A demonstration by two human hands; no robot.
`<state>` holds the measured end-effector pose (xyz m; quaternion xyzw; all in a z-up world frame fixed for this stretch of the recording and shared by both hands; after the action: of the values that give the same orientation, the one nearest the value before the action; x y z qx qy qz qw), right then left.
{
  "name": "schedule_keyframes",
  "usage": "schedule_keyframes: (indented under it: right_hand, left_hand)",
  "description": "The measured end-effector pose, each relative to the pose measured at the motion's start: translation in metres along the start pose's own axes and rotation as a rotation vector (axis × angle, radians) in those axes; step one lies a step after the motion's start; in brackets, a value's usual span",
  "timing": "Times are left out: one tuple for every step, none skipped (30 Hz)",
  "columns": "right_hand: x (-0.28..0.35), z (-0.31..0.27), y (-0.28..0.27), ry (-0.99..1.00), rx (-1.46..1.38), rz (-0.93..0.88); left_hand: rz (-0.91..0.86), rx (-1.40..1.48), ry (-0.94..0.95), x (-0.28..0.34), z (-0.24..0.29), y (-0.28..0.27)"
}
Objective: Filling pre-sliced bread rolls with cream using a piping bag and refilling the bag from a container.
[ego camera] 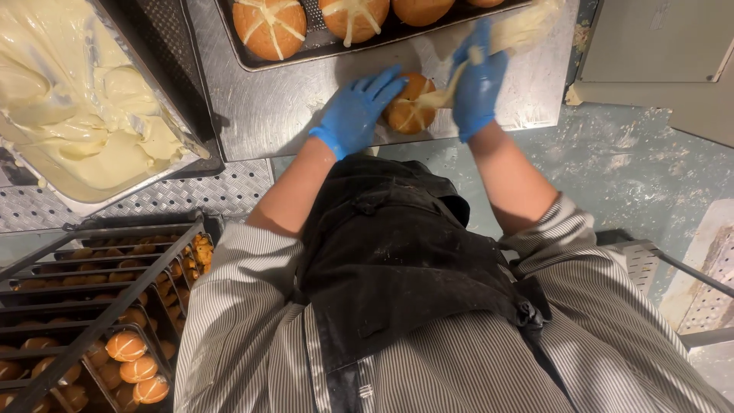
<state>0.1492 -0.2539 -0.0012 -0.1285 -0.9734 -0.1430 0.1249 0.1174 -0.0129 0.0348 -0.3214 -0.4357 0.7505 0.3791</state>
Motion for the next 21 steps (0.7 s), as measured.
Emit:
schedule_keyframes:
  right_hand:
    - [0.006, -0.026, 0.001, 0.0, 0.003, -0.004]
    - [0.009, -0.043, 0.001, 0.187, -0.127, -0.03]
    - [0.014, -0.06, 0.003, 0.375, -0.257, -0.059]
    - [0.016, -0.069, -0.002, 0.371, -0.254, -0.063]
    - [0.017, -0.074, -0.011, 0.416, -0.385, 0.02]
    - [0.02, -0.079, -0.02, 0.456, -0.523, 0.106]
    - [0.023, -0.083, -0.015, 0.454, -0.521, 0.103]
    - [0.027, -0.087, -0.008, 0.428, -0.441, 0.03]
    - [0.031, -0.091, -0.002, 0.403, -0.36, -0.044]
    - [0.033, -0.086, 0.0, 0.403, -0.36, -0.043]
    - [0.034, -0.084, 0.004, 0.348, -0.285, -0.084]
    - [0.035, -0.082, 0.009, 0.29, -0.211, -0.125]
    - [0.038, -0.08, 0.014, 0.288, -0.212, -0.125]
    - [0.042, -0.082, 0.02, 0.235, -0.201, -0.176]
    - [0.046, -0.083, 0.027, 0.18, -0.19, -0.224]
    - [0.043, -0.068, 0.025, 0.18, -0.189, -0.22]
    - [0.041, -0.057, 0.022, 0.101, -0.104, -0.175]
    - [0.04, -0.045, 0.019, 0.025, -0.018, -0.13]
    - [0.038, -0.035, 0.017, 0.027, -0.017, -0.126]
    - [0.037, -0.026, 0.02, -0.021, 0.085, -0.177]
    - [0.035, -0.018, 0.023, -0.069, 0.187, -0.228]
  left_hand:
    - [0.004, 0.0, -0.003, 0.0, -0.003, 0.007]
    - [-0.065, -0.015, 0.0, -0.001, -0.006, 0.017]
    - [-0.135, -0.029, 0.003, -0.002, -0.009, 0.027]
    - [-0.129, -0.033, 0.002, 0.001, -0.006, 0.03]
    - [-0.046, 0.031, -0.027, 0.003, -0.004, 0.031]
    - [0.037, 0.096, -0.057, 0.006, -0.003, 0.032]
    - [0.041, 0.093, -0.057, 0.005, 0.001, 0.032]
    - [0.107, 0.089, -0.059, 0.006, 0.007, 0.03]
    - [0.172, 0.084, -0.061, 0.008, 0.012, 0.028]
    - [0.172, 0.085, -0.061, 0.007, 0.016, 0.037]
    - [0.17, 0.081, -0.105, 0.008, 0.018, 0.045]
    - [0.168, 0.075, -0.147, 0.008, 0.018, 0.052]
    - [0.167, 0.073, -0.146, 0.008, 0.019, 0.06]
    - [0.247, 0.068, -0.154, 0.009, 0.021, 0.065]
    - [0.328, 0.063, -0.162, 0.01, 0.023, 0.07]
    - [0.327, 0.066, -0.16, 0.009, 0.024, 0.073]
    - [0.363, 0.131, -0.202, 0.009, 0.022, 0.076]
    - [0.397, 0.198, -0.246, 0.01, 0.022, 0.08]
    - [0.395, 0.202, -0.246, 0.011, 0.022, 0.083]
    - [0.414, 0.228, -0.243, 0.011, 0.021, 0.085]
    - [0.432, 0.254, -0.241, 0.012, 0.02, 0.086]
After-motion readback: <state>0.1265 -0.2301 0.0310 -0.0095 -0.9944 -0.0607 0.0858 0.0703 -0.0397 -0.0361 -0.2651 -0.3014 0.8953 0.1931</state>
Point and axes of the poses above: each hand's wrist, its own x-axis away from the middle knuckle, its own y-axis out of the palm, z = x × y, the point moved 5 cm from there along -x, towards the middle knuckle, and after that the axes turned 15 degrees about y, right-handed, at the moved point
